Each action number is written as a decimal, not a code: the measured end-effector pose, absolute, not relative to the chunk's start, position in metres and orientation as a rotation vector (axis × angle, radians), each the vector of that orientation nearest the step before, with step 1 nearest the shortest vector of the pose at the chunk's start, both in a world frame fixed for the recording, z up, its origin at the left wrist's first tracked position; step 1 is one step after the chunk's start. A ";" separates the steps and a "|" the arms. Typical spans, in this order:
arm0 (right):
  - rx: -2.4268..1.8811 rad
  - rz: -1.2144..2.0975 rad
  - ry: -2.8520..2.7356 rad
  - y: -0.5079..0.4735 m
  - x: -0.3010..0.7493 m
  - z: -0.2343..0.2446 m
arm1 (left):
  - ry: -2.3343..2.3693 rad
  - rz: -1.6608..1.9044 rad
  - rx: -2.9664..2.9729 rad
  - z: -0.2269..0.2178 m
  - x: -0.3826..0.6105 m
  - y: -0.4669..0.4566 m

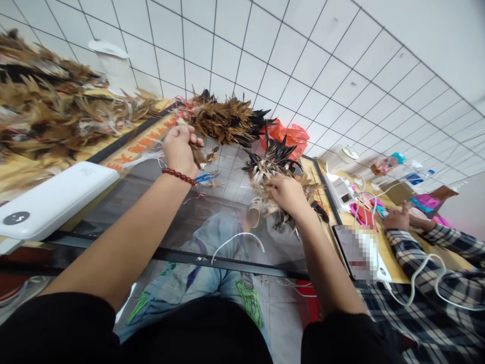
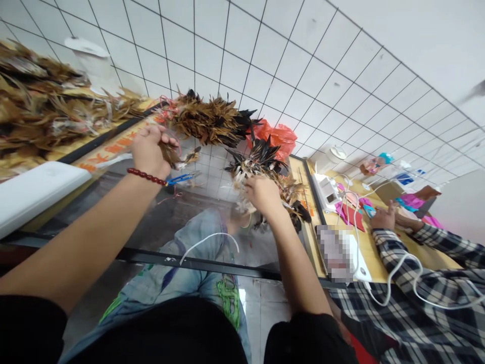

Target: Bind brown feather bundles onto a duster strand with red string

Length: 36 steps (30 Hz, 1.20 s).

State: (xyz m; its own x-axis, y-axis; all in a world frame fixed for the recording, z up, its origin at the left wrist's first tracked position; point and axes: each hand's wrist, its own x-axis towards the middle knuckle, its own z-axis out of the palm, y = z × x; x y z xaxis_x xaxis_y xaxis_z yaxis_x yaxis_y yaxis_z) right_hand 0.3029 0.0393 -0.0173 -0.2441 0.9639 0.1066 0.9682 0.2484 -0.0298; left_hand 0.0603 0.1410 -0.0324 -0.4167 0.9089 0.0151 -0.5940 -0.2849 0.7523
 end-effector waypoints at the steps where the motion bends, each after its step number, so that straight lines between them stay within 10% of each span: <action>1: -1.819 -0.059 -2.409 0.045 0.290 -0.019 | 0.841 1.899 0.536 -0.027 0.056 0.143; 11: -1.629 0.179 -2.448 0.093 0.184 -0.070 | 0.817 1.890 0.611 -0.025 0.049 0.136; 21: -1.194 1.110 -1.266 0.094 0.209 -0.065 | 0.902 1.354 0.930 -0.070 0.078 0.115; 36: -1.468 0.791 -1.561 0.086 0.214 -0.070 | 0.717 1.369 0.719 -0.052 0.077 0.107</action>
